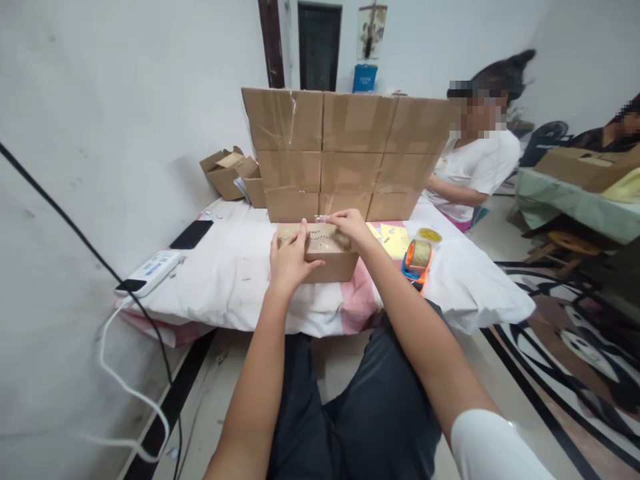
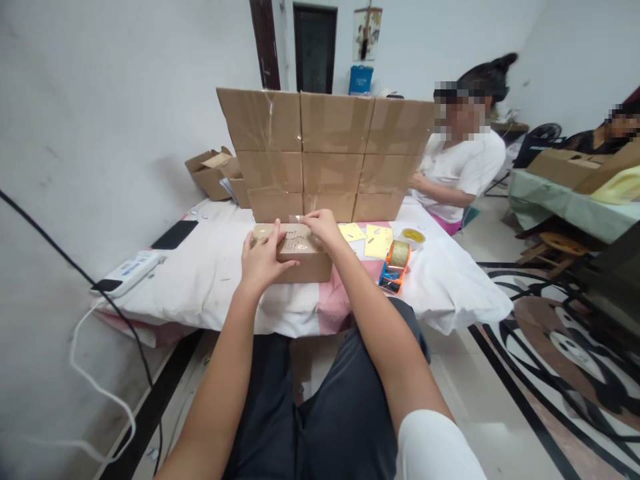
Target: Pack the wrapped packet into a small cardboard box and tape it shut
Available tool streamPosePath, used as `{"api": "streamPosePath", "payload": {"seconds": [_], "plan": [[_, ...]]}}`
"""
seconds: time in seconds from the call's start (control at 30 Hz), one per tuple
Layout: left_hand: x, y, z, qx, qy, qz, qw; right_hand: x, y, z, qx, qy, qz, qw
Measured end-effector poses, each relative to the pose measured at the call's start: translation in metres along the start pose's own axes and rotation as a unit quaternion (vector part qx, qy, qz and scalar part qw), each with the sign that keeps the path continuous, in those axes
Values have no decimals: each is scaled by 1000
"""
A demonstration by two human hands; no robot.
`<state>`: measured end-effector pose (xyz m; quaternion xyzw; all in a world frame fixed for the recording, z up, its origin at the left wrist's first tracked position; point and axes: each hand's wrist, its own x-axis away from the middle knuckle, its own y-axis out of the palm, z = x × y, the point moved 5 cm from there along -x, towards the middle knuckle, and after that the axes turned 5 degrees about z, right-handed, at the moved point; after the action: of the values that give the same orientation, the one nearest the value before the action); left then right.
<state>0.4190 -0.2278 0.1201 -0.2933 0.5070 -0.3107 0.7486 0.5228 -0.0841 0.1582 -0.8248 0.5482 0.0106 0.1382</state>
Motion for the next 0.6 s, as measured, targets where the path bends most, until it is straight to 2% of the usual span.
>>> {"api": "streamPosePath", "payload": {"seconds": [0.17, 0.33, 0.43, 0.6], "plan": [[-1, 0, -1, 1, -2, 1, 1000, 10, -7, -10, -56, 8, -22, 998], [-2, 0, -1, -7, -11, -1, 1000, 18, 3, -16, -64, 5, -73, 995], [-2, -1, 0, -16, -12, 6, 1000, 15, 11, -10, -20, -14, -57, 998], [-1, 1, 0, -10, -4, 17, 1000, 6, 19, 6, 115, -33, -10, 993]]}}
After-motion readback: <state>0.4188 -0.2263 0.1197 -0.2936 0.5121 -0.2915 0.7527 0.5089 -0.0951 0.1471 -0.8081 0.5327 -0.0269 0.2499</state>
